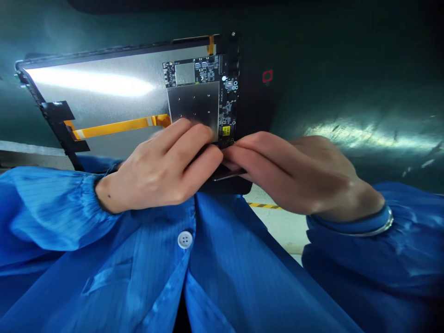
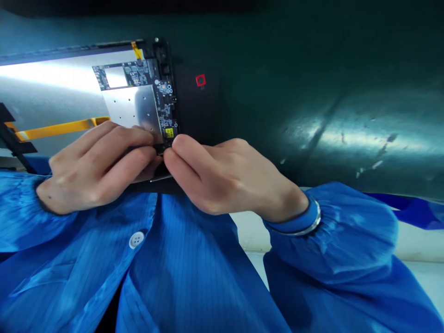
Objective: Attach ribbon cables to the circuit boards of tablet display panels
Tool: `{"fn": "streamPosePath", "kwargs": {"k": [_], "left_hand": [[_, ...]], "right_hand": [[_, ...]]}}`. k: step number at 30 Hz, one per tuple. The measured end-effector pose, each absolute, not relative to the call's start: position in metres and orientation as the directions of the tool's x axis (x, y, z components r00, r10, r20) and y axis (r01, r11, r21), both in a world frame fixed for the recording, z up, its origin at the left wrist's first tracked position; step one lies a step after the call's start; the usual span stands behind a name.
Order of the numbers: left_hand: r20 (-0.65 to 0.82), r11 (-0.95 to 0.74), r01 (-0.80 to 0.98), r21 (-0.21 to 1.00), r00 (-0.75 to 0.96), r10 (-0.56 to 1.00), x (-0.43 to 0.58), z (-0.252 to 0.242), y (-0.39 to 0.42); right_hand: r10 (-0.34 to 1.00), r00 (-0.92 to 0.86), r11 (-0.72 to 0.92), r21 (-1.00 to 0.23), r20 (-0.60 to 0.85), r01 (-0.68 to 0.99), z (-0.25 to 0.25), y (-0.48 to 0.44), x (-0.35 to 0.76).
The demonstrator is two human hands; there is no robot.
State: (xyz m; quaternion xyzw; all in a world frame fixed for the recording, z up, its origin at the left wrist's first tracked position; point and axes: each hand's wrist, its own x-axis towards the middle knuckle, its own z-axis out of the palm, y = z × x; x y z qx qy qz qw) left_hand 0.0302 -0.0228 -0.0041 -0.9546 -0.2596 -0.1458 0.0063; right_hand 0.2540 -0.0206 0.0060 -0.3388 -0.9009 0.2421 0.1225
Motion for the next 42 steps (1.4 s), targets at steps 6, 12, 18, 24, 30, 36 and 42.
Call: {"fn": "streamPosePath", "kwargs": {"k": [6,12,18,24,30,36,42], "left_hand": [[0.246,-0.857,0.514,0.016,0.829,0.502,0.033,-0.001,-0.02],[0.35,-0.88,0.475,-0.009,0.826,0.442,0.036,-0.005,-0.019],[0.369,-0.87,0.488,-0.061,0.821,0.435,0.038,-0.005,-0.02],[0.228,-0.843,0.531,0.087,0.813,0.536,0.034,-0.003,-0.021],[0.172,-0.651,0.603,0.462,0.659,0.732,0.02,0.003,-0.03],[0.189,-0.655,0.537,0.532,0.678,0.71,0.012,0.003,-0.039],[0.237,-0.619,0.624,0.478,0.587,0.774,0.004,0.006,-0.033]], "right_hand": [[0.749,-0.659,0.432,-0.7,-0.073,0.569,0.007,-0.018,0.253],[0.749,-0.658,0.42,-0.715,-0.074,0.559,0.003,-0.018,0.255],[0.683,-0.73,0.602,-0.56,-0.009,0.57,0.001,-0.02,0.254],[0.592,-0.777,0.801,-0.261,0.215,0.539,-0.003,-0.018,0.254],[0.77,-0.58,0.597,-0.619,0.264,0.51,-0.009,-0.024,0.263],[0.882,-0.362,0.46,-0.716,0.302,0.524,-0.016,-0.041,0.266],[0.756,-0.511,0.645,-0.331,0.41,0.689,-0.012,-0.057,0.257]]}}
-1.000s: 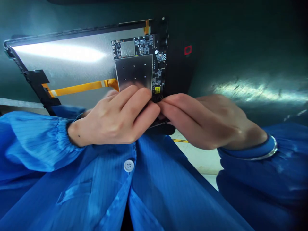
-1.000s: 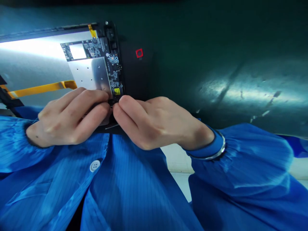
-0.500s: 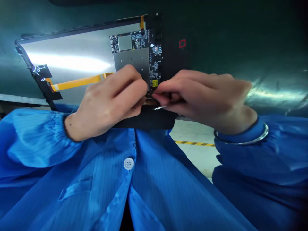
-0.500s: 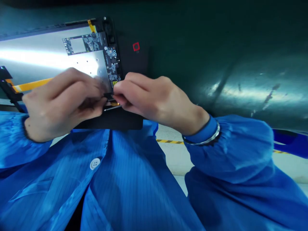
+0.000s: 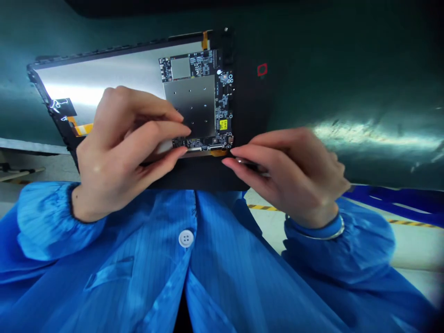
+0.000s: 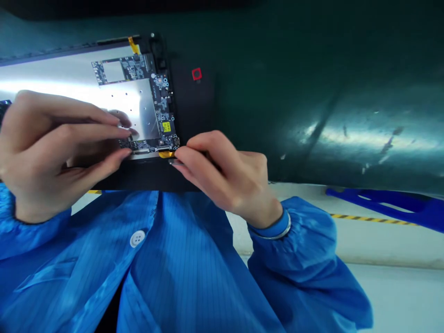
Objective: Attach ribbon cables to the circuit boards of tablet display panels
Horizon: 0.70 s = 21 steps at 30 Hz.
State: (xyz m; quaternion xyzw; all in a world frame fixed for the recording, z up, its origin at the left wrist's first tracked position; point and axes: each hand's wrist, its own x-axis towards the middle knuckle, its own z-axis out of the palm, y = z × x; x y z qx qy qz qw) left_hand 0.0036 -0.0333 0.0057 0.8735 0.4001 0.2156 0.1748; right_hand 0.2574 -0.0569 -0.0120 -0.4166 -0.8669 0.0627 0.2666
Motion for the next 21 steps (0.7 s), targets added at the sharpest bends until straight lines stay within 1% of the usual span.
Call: {"fn": "streamPosePath", "kwargs": {"k": [1,3,6,12,17,21], "left_hand": [[0.239,-0.611,0.63,0.479,0.576,0.782,0.002,0.005,-0.033],[0.225,-0.598,0.643,0.478,0.569,0.791,0.0,0.004,-0.033],[0.204,-0.593,0.652,0.473,0.574,0.793,0.0,0.003,-0.035],[0.204,-0.592,0.652,0.473,0.573,0.794,0.003,0.001,-0.036],[0.235,-0.634,0.614,0.47,0.606,0.76,0.003,-0.001,-0.036],[0.194,-0.619,0.641,0.455,0.607,0.771,0.003,-0.001,-0.036]], "right_hand": [[0.742,-0.53,0.658,-0.294,0.411,0.693,-0.011,-0.058,0.256],[0.732,-0.554,0.672,-0.287,0.396,0.683,-0.009,-0.057,0.253],[0.741,-0.55,0.669,-0.359,0.386,0.651,-0.009,-0.053,0.251],[0.814,-0.487,0.575,-0.557,0.316,0.599,-0.013,-0.046,0.249],[0.832,-0.473,0.537,-0.639,0.291,0.551,-0.015,-0.045,0.249],[0.845,-0.462,0.508,-0.669,0.268,0.542,-0.015,-0.044,0.248]]}}
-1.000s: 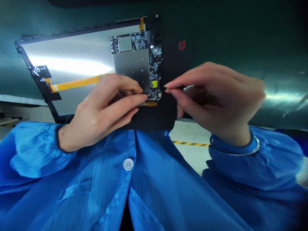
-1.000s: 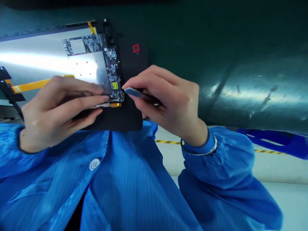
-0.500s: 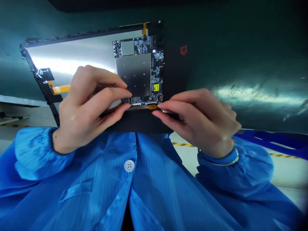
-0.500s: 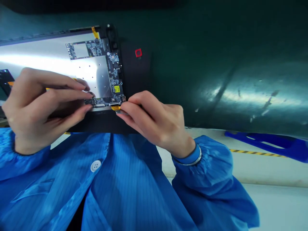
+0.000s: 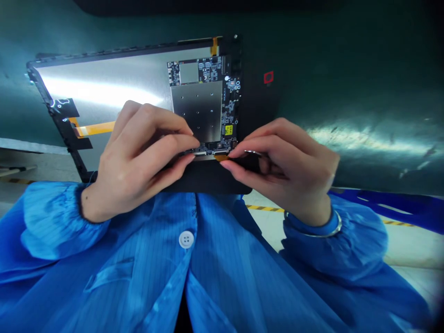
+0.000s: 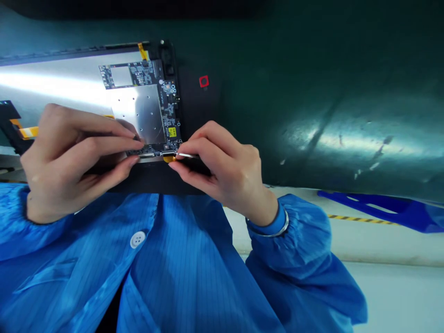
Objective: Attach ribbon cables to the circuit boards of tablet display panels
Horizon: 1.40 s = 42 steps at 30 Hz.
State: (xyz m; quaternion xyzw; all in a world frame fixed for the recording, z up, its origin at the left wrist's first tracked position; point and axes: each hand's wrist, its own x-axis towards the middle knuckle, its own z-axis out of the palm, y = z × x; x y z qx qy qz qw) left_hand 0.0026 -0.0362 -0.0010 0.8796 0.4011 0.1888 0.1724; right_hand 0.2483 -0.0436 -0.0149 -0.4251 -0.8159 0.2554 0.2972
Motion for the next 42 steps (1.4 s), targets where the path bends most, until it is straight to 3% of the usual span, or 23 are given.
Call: {"fn": "streamPosePath", "kwargs": {"k": [9,14,22,42], "left_hand": [[0.275,-0.726,0.552,0.41,0.684,0.675,-0.0006,-0.0054,-0.033],[0.25,-0.721,0.551,0.42,0.694,0.675,0.001,-0.0037,-0.0325],[0.245,-0.727,0.54,0.423,0.704,0.666,0.0001,-0.0043,-0.0316],[0.205,-0.759,0.544,0.357,0.747,0.632,0.0027,-0.0047,-0.0283]], "right_hand": [[0.879,-0.409,0.46,-0.655,0.244,0.599,-0.0139,-0.0474,0.2439],[0.908,-0.368,0.404,-0.657,0.201,0.637,-0.0144,-0.0504,0.2443],[0.865,-0.393,0.494,-0.67,0.312,0.554,-0.018,-0.0473,0.2445],[0.88,-0.399,0.468,-0.606,0.256,0.643,-0.0164,-0.0485,0.2482]]}}
